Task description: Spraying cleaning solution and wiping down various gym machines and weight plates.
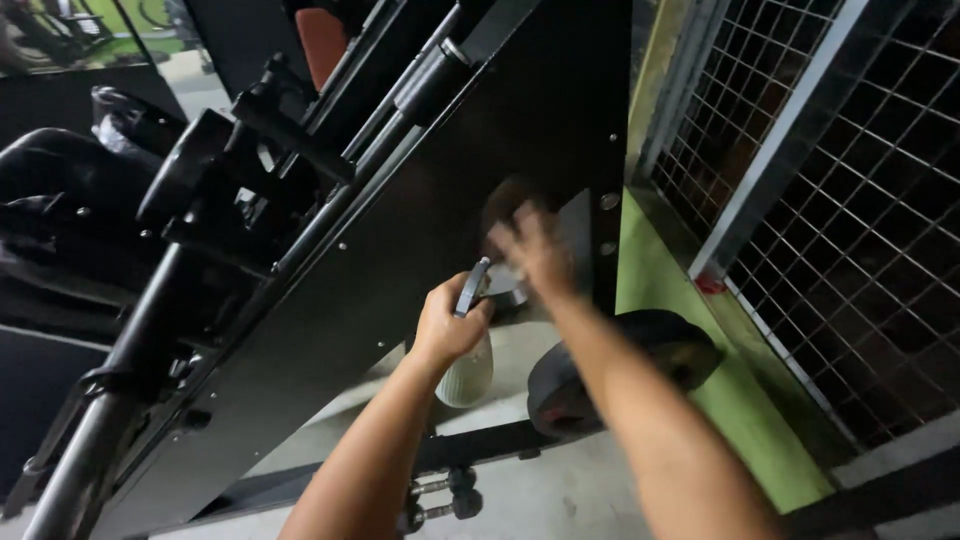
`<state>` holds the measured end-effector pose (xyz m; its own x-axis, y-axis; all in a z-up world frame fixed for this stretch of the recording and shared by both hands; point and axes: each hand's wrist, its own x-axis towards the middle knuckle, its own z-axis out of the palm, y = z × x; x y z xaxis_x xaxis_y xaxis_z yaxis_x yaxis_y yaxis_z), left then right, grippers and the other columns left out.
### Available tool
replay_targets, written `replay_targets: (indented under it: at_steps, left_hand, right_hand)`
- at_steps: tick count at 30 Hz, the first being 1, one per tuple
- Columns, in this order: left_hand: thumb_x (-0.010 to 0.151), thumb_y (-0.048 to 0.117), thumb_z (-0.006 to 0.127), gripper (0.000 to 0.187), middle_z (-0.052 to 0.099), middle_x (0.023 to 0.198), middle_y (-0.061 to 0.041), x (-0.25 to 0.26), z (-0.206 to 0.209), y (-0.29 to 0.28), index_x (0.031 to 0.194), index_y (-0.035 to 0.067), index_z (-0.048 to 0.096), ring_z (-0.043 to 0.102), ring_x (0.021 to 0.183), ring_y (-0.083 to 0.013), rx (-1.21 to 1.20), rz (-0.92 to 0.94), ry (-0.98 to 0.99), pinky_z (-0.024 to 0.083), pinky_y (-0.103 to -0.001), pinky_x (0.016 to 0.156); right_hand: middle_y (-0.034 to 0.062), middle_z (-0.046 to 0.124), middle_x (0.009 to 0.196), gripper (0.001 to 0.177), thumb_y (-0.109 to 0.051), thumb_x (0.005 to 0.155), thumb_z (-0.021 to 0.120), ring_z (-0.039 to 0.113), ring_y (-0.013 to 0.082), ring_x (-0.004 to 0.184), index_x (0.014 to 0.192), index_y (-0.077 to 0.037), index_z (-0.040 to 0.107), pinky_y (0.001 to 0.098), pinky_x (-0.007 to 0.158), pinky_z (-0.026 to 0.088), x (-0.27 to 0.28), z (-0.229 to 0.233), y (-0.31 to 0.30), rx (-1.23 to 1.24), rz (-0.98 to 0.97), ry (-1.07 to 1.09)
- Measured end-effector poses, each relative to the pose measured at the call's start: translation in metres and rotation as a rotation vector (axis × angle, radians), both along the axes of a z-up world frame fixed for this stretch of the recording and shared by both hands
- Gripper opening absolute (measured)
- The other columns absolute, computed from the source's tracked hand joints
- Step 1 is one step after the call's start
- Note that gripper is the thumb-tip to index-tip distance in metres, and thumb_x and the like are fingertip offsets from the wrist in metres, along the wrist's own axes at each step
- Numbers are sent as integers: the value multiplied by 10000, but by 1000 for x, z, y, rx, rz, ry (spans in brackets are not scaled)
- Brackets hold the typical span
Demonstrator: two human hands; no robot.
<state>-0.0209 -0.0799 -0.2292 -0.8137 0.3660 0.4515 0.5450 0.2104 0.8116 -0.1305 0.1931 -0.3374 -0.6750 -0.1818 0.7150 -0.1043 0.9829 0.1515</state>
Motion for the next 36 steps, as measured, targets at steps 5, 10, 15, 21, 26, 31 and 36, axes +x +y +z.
replay_targets:
  at_steps: [5,10,15,21,26,31,36]
  left_hand:
    - [773,157,679,255,655,691,-87,0,-8,1,993,28,698,609,619,-162,82,-7,-69,525,-342,617]
    - [807,113,650,332,684,767,-69,3,-29,-15,1125,20,683,632,675,-118,263,16,-34,538,-309,649]
    - [824,62,698,385,711,868,-40,-19,-83,-60,1205,11,673,643,759,-108,387,308,-62,546,-277,712]
    - [809,25,674,407,720,927,-34,-23,-78,-103,1215,2,662,659,821,-99,386,284,-49,541,-273,770]
    - [815,49,676,415,714,903,-25,-19,-28,-110,1228,15,674,638,798,-87,415,281,-45,527,-258,740]
    - [819,73,665,404,674,800,-44,-24,-15,-116,1218,28,704,573,696,-101,350,301,-136,503,-267,662]
    - [823,72,670,302,734,869,8,-25,-3,-120,1114,0,708,662,774,-73,399,224,-75,551,-251,724]
  right_hand:
    - [257,227,1680,628,-71,932,601,309,465,1555,1539,-182,484,501,1284,312,60,144,-10,-585,106,442]
    - [313,123,1714,524,-112,1077,552,281,504,1568,1589,-149,446,503,1275,332,43,106,-98,-756,126,600]
    - [291,341,1550,678,-263,823,726,342,533,1382,1478,-268,551,652,1151,291,23,43,-188,-147,341,103]
    - [172,465,1473,481,-231,951,669,433,424,1393,1412,-176,542,746,1134,220,36,180,-184,-151,399,219]
    - [298,403,1542,346,-154,1132,549,439,474,1404,1474,-110,574,564,1202,372,38,234,-169,-382,382,650]
    - [131,555,1398,302,-260,1042,678,521,346,1313,1331,-183,637,576,1159,365,28,170,-221,-568,502,352]
    - [67,528,1555,383,-239,915,649,444,262,1446,1285,-321,705,677,1199,173,2,115,-215,306,418,154]
